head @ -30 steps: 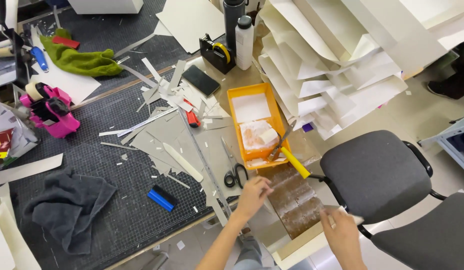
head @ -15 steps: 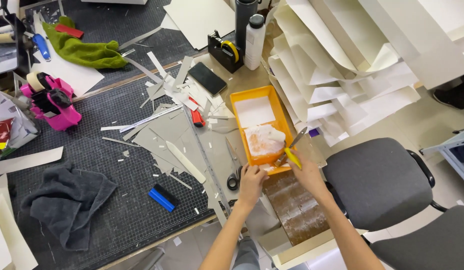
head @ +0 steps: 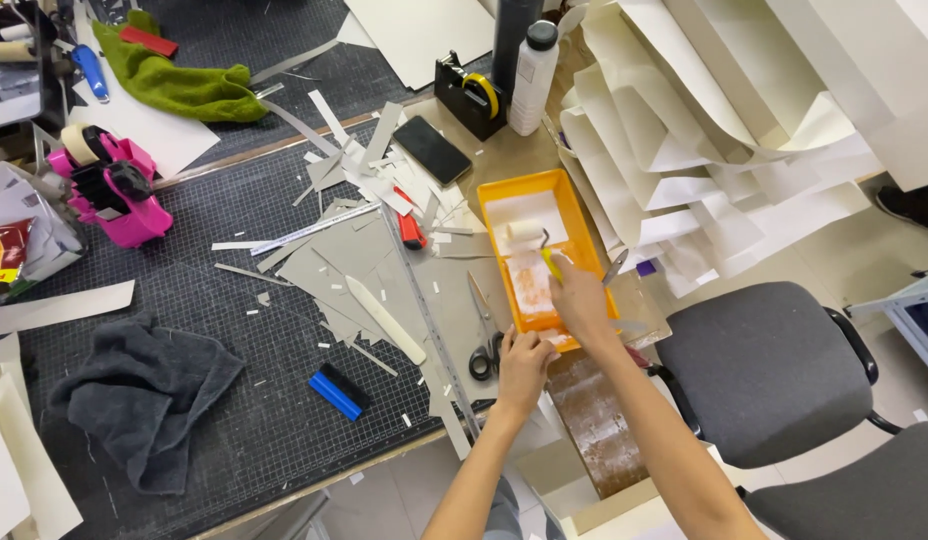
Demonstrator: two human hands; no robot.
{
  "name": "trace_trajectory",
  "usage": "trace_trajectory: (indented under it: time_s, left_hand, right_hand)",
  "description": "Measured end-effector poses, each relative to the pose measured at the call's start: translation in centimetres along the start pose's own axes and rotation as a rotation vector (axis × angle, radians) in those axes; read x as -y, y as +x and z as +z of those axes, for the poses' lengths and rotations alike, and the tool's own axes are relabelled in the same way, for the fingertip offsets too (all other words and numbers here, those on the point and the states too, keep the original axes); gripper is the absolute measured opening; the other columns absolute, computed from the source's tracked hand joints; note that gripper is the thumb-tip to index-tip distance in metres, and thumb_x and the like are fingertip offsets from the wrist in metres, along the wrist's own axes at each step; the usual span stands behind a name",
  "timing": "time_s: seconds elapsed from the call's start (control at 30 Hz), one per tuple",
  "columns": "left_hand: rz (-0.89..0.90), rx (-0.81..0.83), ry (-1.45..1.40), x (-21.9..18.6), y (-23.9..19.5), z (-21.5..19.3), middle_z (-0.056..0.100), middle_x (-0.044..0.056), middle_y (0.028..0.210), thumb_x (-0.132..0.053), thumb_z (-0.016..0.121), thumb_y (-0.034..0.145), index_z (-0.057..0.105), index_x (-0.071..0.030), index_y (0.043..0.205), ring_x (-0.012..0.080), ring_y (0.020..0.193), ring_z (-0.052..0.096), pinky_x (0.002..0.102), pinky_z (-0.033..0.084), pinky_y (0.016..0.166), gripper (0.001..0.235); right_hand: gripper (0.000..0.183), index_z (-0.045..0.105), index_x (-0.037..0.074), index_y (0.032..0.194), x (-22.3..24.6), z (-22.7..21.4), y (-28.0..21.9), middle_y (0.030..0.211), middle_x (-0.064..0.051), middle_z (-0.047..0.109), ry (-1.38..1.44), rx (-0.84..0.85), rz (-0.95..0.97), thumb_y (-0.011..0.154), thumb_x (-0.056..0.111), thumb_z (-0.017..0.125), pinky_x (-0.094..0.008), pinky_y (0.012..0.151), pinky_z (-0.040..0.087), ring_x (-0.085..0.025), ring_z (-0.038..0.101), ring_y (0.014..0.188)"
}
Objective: Smoothing and pressing down edges of white cardboard strips using a blue squeegee tool on a workshop table.
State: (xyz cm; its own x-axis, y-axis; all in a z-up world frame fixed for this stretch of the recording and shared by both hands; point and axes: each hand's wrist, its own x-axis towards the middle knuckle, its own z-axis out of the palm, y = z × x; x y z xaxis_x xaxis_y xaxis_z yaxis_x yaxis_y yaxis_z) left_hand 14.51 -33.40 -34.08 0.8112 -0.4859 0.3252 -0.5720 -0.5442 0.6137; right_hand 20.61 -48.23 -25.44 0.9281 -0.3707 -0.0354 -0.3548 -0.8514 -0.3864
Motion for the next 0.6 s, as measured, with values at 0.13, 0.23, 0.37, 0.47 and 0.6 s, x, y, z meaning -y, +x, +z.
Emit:
trace_trajectory:
  time_s: [0.13, 0.23, 0.37, 0.47, 0.6]
  left_hand:
    - [-0.002, 0.026, -0.014, 0.3, -0.3, 0.1, 0.053, -0.006, 0.081, -0.036, 0.068, 0.089, 0.062, -0.019, 0.083, 0.0097, 0.088, 0.062, 0.042, 0.036, 0.114, 0.02]
    - [-0.005, 0.054, -0.036, -0.2, -0.6, -0.5, 0.052, -0.006, 0.085, -0.035, 0.067, 0.092, 0.064, -0.019, 0.087, 0.0099, 0.089, 0.06, 0.045, 0.032, 0.112, 0.017]
    - [-0.031, 0.05, -0.15, -3.3, -1.3, -5.2, 0.054, 0.0, 0.095, -0.02, 0.069, 0.093, 0.067, -0.014, 0.097, 0.0186, 0.094, 0.06, 0.044, 0.04, 0.098, 0.007]
    - [-0.06, 0.069, -0.424, -5.5, -2.8, -10.6, 0.057, 0.005, 0.089, -0.004, 0.068, 0.091, 0.066, -0.007, 0.095, 0.0227, 0.083, 0.062, 0.036, 0.05, 0.08, 0.006]
    - [-0.115, 0.055, -0.766, -7.0, -6.5, -12.5, 0.06, 0.007, 0.084, 0.005, 0.07, 0.09, 0.071, -0.003, 0.092, 0.0197, 0.073, 0.059, 0.03, 0.047, 0.07, 0.008]
  right_hand:
    - [0.037, 0.066, 0.022, 0.127, 0.2, -3.5, -5.3, 0.089, -0.018, 0.076, -0.162, 0.072, 0.044, 0.091, 0.025, 0.061, -0.047, 0.079, 0.06, -0.037, 0.075, 0.091]
    - [0.033, 0.068, 0.025, 0.121, -0.5, -1.5, -3.9, 0.083, -0.014, 0.074, -0.285, 0.167, 0.063, 0.09, 0.028, 0.057, -0.047, 0.076, 0.061, -0.035, 0.075, 0.089]
    - [0.036, 0.068, 0.02, 0.124, 0.1, -3.4, -0.5, 0.092, -0.019, 0.074, -0.166, 0.15, 0.018, 0.089, 0.023, 0.062, -0.048, 0.081, 0.06, -0.037, 0.073, 0.096]
    - [0.023, 0.069, 0.015, 0.109, 3.4, -8.0, -3.6, 0.088, -0.014, 0.073, -0.149, 0.282, 0.115, 0.088, 0.019, 0.063, -0.043, 0.075, 0.055, -0.031, 0.07, 0.087]
    - [0.042, 0.056, 0.011, 0.14, 8.8, -11.0, -2.9, 0.102, -0.016, 0.073, -0.154, 0.374, 0.213, 0.101, 0.003, 0.041, -0.036, 0.072, 0.06, -0.025, 0.074, 0.078]
